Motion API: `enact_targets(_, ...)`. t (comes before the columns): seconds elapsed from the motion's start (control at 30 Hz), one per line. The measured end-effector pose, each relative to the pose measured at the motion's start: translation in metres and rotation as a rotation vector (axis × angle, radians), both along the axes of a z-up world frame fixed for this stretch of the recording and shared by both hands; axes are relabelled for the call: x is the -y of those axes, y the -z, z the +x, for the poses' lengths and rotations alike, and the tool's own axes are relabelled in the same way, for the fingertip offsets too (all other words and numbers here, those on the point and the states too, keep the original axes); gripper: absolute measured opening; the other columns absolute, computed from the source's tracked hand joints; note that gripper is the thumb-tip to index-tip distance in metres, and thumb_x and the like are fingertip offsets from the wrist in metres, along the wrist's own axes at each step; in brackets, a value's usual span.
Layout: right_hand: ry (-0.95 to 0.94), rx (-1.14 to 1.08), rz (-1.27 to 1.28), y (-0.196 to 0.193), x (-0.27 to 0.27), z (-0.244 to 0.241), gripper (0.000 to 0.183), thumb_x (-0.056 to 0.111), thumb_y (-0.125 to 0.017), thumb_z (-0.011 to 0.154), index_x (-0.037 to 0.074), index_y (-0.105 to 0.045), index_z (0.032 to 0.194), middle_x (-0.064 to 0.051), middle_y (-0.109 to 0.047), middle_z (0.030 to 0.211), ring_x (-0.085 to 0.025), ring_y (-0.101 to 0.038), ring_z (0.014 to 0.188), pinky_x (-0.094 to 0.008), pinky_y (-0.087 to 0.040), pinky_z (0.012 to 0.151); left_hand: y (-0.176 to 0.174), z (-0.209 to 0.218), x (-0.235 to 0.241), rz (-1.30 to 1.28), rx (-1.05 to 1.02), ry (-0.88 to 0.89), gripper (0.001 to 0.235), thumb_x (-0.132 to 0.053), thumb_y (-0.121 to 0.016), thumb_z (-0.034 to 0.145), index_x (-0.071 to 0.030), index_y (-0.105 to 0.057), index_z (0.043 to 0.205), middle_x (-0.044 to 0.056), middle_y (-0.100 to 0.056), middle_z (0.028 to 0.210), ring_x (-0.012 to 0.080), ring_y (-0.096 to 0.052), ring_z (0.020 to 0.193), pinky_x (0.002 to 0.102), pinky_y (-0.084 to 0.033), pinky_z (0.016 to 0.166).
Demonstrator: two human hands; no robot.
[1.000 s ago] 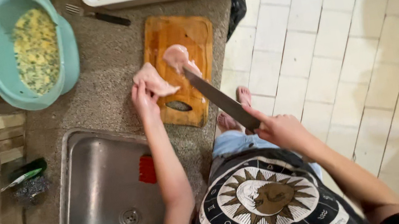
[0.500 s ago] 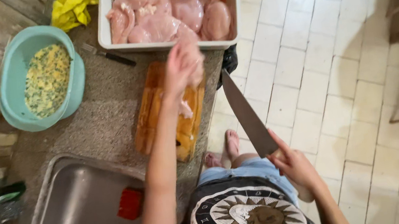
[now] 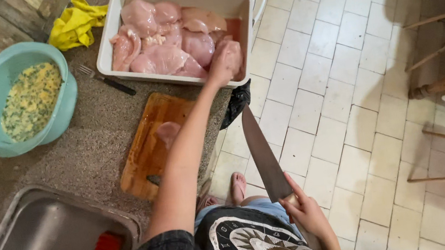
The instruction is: The person slices raw chicken breasts on a wooden cutting board using a large knife. They repeatedly take pieces from a white container, cut them into smaller portions, and place them back into the container.
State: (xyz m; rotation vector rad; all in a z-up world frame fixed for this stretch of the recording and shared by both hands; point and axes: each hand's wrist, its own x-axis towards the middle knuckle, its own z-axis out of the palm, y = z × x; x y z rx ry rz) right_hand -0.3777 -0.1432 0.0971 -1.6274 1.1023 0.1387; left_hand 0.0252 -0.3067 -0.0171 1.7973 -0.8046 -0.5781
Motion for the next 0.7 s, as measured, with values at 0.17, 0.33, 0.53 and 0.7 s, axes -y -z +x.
enact_targets(0.17,0.041,0.114,0.017,0.019,0.024,0.0,0.074,0.018,-0.06,0.084,0.031,-0.023,0.147,-0.004,-0.052,0.042,-0.013,-0.06,0.045,-0.025,-0.049,0.054,-0.042,-0.002,-0.026,0.108,0.035,0.427,0.047,0.002,-0.052,0.088,-0.018,-0.05,0.13,0.004,-0.051,0.132,0.0054,-0.038,0.058,0.015,-0.037,0.048)
enact_targets(0.33,0.147,0.304,0.136,0.028,0.042,0.01,0.077,0.013,-0.059,0.082,0.027,-0.021,0.148,-0.013,-0.059,0.059,-0.018,-0.056,0.045,-0.029,-0.05,0.047,-0.09,-0.023,-0.092,0.127,0.392,0.032,0.036,-0.004,-0.052,0.088,-0.014,-0.058,0.121,0.006,-0.046,0.129,0.0118,-0.061,0.087,0.023,-0.043,0.064)
enact_targets(0.53,0.024,0.562,0.168,0.004,0.085,0.054,0.077,0.001,-0.05,0.084,0.017,-0.011,0.148,-0.014,-0.06,0.054,-0.022,-0.06,0.039,-0.028,-0.05,0.039,0.017,-0.031,-0.235,0.342,0.609,-0.539,0.029,-0.032,-0.064,0.078,-0.027,-0.064,0.106,-0.004,-0.061,0.095,0.0179,-0.061,0.092,0.032,-0.051,0.077)
enact_targets(0.7,-0.055,0.564,0.151,-0.011,0.128,0.104,0.08,0.001,-0.053,0.081,0.015,-0.014,0.149,-0.016,-0.058,0.056,-0.022,-0.058,0.039,-0.029,-0.049,0.038,0.019,-0.061,-0.272,0.568,0.384,-0.647,0.051,-0.03,-0.07,0.072,-0.018,-0.054,0.119,0.007,-0.051,0.112,0.031,-0.055,0.104,0.046,-0.051,0.083)
